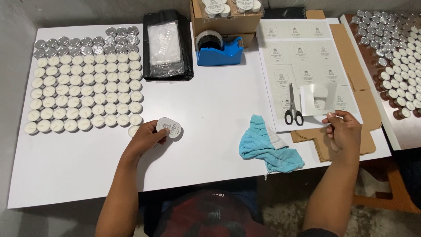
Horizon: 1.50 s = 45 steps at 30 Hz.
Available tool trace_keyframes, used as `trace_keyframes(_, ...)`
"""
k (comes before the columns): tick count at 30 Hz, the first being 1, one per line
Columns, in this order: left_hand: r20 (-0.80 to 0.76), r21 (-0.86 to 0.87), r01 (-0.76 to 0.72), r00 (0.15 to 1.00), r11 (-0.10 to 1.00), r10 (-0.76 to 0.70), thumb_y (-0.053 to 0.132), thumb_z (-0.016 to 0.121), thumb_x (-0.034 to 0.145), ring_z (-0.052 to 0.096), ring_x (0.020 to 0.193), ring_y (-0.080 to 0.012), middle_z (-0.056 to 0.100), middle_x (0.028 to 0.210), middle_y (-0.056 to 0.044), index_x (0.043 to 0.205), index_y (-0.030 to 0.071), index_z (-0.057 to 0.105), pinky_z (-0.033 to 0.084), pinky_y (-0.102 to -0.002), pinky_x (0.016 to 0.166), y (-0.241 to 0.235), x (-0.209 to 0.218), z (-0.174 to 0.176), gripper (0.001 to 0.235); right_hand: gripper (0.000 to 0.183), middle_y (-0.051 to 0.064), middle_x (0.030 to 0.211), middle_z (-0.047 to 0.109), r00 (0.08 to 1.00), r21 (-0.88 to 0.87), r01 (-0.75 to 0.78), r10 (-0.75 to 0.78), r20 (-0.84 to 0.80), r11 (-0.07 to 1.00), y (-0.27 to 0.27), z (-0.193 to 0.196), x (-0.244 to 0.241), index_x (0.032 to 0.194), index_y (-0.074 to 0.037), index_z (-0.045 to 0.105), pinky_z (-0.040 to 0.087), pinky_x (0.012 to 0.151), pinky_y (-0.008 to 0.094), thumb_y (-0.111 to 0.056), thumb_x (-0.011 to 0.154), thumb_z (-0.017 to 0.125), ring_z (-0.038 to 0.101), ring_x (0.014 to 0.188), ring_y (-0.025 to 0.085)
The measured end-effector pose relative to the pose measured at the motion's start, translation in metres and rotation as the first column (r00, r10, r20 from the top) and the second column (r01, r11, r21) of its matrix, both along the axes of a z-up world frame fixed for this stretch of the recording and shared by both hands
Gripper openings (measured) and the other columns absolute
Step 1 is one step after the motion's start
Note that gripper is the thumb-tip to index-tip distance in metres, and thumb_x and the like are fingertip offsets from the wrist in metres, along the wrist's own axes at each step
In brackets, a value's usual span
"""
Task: Cutting labels, cleaning tea light candles with a cloth, and placing them into small plastic bags for packaging.
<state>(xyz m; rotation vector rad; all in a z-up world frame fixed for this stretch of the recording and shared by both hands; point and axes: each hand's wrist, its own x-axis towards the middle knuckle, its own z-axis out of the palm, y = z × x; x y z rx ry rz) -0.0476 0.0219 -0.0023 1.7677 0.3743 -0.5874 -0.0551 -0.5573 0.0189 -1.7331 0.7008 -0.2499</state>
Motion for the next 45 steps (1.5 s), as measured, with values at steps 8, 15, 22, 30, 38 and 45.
trace_keyframes(8,-0.037,-0.025,0.006,0.999,1.0,-0.007,0.016,0.064,0.096,0.063,0.075,-0.0166,0.07,0.085,-0.008,0.112,0.007,0.073,0.047,-0.027,0.068,-0.001,-0.002,0.01,0.02,0.014,0.009,0.08,0.065,0.958,-0.003,0.048,-0.046,-0.283,0.999,0.0,0.009,-0.002,0.095,-0.013,0.057,0.034,0.044,0.019,-0.016,0.1,0.071,0.044,0.054,0.006)
trace_keyframes(15,-0.059,-0.063,0.026,0.998,0.998,-0.03,0.012,0.059,0.096,0.068,0.089,-0.0167,0.075,0.112,-0.009,0.128,0.008,0.067,0.057,-0.026,0.082,0.001,-0.002,0.008,0.033,0.026,0.009,0.084,0.072,0.964,-0.408,0.091,-0.183,-0.193,0.909,0.043,0.034,-0.019,0.112,-0.014,0.051,0.047,0.057,0.035,-0.027,0.105,0.072,0.056,0.057,0.016)
trace_keyframes(22,-0.055,-0.062,0.017,0.998,0.998,-0.02,0.013,0.059,0.095,0.069,0.082,-0.0177,0.074,0.109,-0.012,0.13,0.009,0.064,0.056,-0.027,0.076,0.001,-0.003,0.012,0.036,0.019,0.011,0.086,0.067,0.995,-0.168,0.044,-0.028,0.094,0.985,0.111,0.038,-0.021,0.101,-0.014,0.053,0.043,0.049,0.026,-0.014,0.107,0.072,0.052,0.056,0.013)
trace_keyframes(30,0.178,-0.203,0.009,0.984,0.979,0.028,0.001,0.073,0.08,0.063,0.085,-0.022,0.061,0.093,-0.016,0.128,-0.007,0.063,0.065,-0.039,0.076,-0.002,-0.004,-0.005,0.05,0.014,0.022,0.089,0.075,0.825,-0.258,-0.532,0.563,0.06,0.807,0.213,-0.007,0.004,0.104,0.0,0.076,0.054,0.062,0.038,-0.011,0.096,0.073,0.067,0.069,0.023)
trace_keyframes(38,0.196,-0.206,0.013,0.98,0.978,0.028,-0.001,0.079,0.079,0.073,0.078,-0.0238,0.069,0.09,-0.018,0.136,-0.001,0.058,0.063,-0.035,0.077,-0.021,0.002,-0.007,0.06,0.022,0.012,0.077,0.068,0.547,0.008,-0.826,0.804,-0.233,0.564,0.322,-0.013,0.022,0.111,0.0,0.072,0.053,0.047,0.028,-0.016,0.097,0.066,0.062,0.046,0.016)
trace_keyframes(45,0.189,-0.256,0.031,0.982,0.966,0.018,0.0,0.082,0.081,0.075,0.077,-0.0252,0.073,0.088,-0.021,0.139,0.001,0.053,0.063,-0.034,0.074,-0.028,-0.003,-0.002,0.064,0.016,0.009,0.056,0.054,0.513,0.252,-0.81,0.848,-0.131,0.529,0.326,-0.017,0.027,0.1,0.005,0.068,0.045,0.038,0.024,-0.01,0.099,0.062,0.054,0.037,0.014)
